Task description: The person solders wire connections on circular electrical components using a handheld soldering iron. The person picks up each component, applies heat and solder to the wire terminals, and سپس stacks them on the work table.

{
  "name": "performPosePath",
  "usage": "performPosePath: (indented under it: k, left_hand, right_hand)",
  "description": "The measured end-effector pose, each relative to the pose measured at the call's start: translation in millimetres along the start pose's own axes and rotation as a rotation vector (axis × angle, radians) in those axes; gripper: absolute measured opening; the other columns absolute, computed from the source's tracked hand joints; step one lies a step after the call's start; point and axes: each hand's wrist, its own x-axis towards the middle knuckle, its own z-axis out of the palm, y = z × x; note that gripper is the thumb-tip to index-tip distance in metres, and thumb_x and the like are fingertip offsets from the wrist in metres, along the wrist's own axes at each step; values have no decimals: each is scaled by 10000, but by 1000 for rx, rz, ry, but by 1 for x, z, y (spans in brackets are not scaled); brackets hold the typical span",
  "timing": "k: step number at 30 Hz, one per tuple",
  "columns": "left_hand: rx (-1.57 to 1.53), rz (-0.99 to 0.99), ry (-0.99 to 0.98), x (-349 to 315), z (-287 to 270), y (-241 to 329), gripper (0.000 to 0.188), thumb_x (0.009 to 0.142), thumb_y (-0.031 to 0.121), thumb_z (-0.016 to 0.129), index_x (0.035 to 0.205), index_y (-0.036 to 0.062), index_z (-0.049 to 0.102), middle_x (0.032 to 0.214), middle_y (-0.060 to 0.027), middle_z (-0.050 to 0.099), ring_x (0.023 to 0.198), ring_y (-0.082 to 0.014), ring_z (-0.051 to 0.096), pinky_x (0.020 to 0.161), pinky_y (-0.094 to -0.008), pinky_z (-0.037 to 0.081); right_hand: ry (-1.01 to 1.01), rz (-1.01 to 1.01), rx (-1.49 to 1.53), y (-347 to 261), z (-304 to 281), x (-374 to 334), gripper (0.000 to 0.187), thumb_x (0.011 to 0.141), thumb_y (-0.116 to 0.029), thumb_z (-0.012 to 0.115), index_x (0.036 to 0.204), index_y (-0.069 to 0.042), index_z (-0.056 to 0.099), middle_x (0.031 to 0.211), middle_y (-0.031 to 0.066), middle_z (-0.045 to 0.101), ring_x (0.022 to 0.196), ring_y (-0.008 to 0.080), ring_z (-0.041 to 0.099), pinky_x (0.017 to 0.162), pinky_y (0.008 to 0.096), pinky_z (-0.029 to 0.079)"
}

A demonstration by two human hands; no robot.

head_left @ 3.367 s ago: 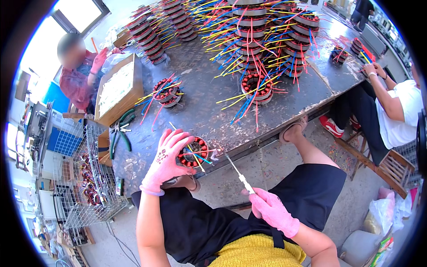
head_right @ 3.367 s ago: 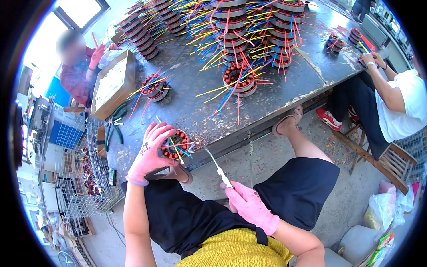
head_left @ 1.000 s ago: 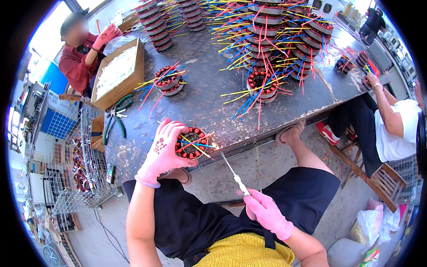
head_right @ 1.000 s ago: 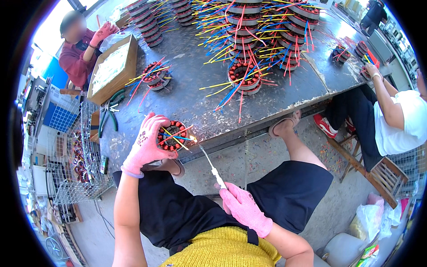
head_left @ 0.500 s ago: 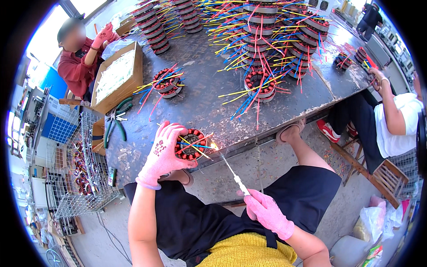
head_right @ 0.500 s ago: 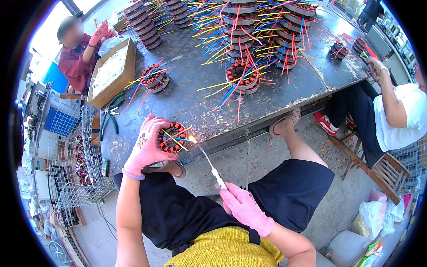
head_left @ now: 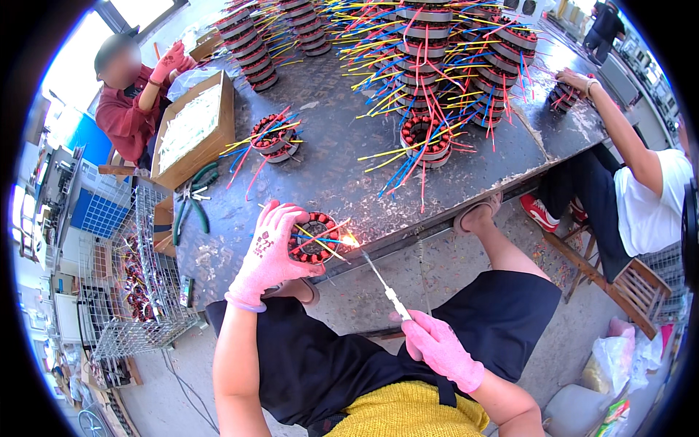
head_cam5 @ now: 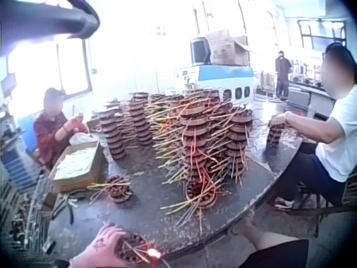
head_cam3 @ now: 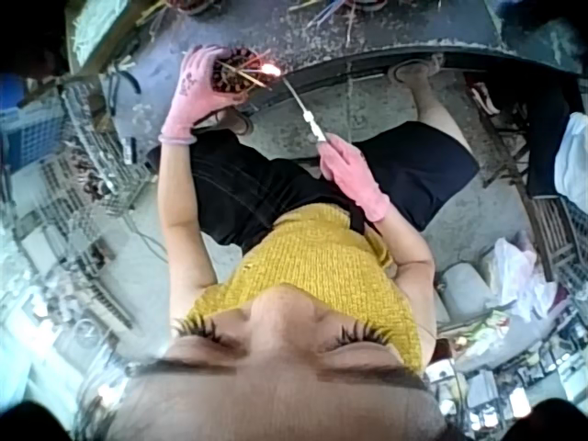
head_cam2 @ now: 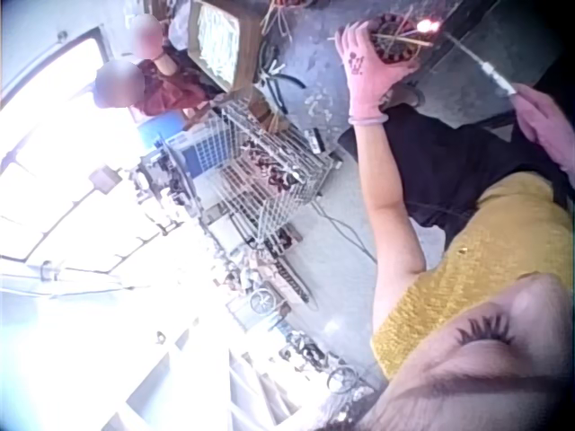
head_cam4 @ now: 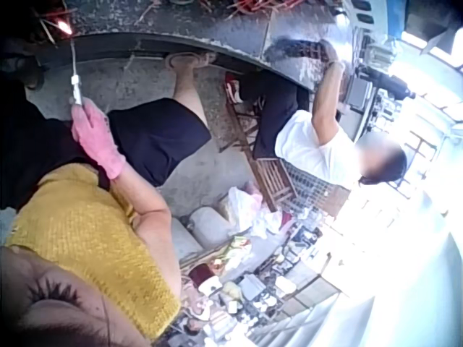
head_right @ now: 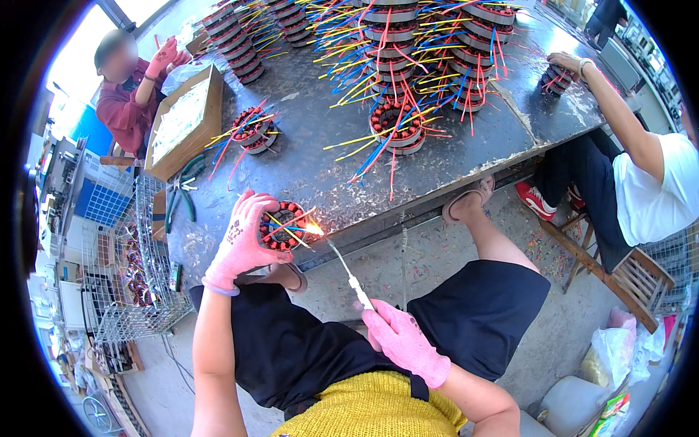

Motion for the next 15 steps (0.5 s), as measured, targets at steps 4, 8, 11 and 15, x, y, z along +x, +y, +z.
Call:
performPosePath:
  k: [4,8,11,15]
  left_hand:
    - [-7,-2,1,0,-1,1,811,506,341,916,1168,53,547,1210,-123,587,1247,-314,513,1196,-517,227]
    - [-3,-3,2,-1,-1,0,813,508,339,916,1174,57,546,1207,-121,589,1246,-315,514,1194,-518,229]
    - [-8,-4,-2,0,-1,0,815,509,331,918,1179,57,544,1206,-120,591,1249,-313,514,1193,-519,232]
    - [-11,-21,-4,-1,-1,1,816,513,318,920,1187,55,543,1239,-124,591,1263,-313,510,1194,-509,235]
  right_hand:
    - [-8,-2,23,-1,0,-1,344,1036,-227,485,1283,0,563,679,-29,497,589,53,452,551,238,384]
    - [-15,-14,34,2,0,0,344,1036,-227,486,1285,-2,564,675,-25,495,587,54,453,550,238,383]
    - [-10,-21,-3,4,-2,1,343,1037,-226,484,1283,-2,566,668,-18,495,585,57,455,549,239,384]
    - [-18,-6,39,-1,1,-1,340,1036,-224,485,1283,-5,567,663,-14,500,585,59,461,548,242,386]
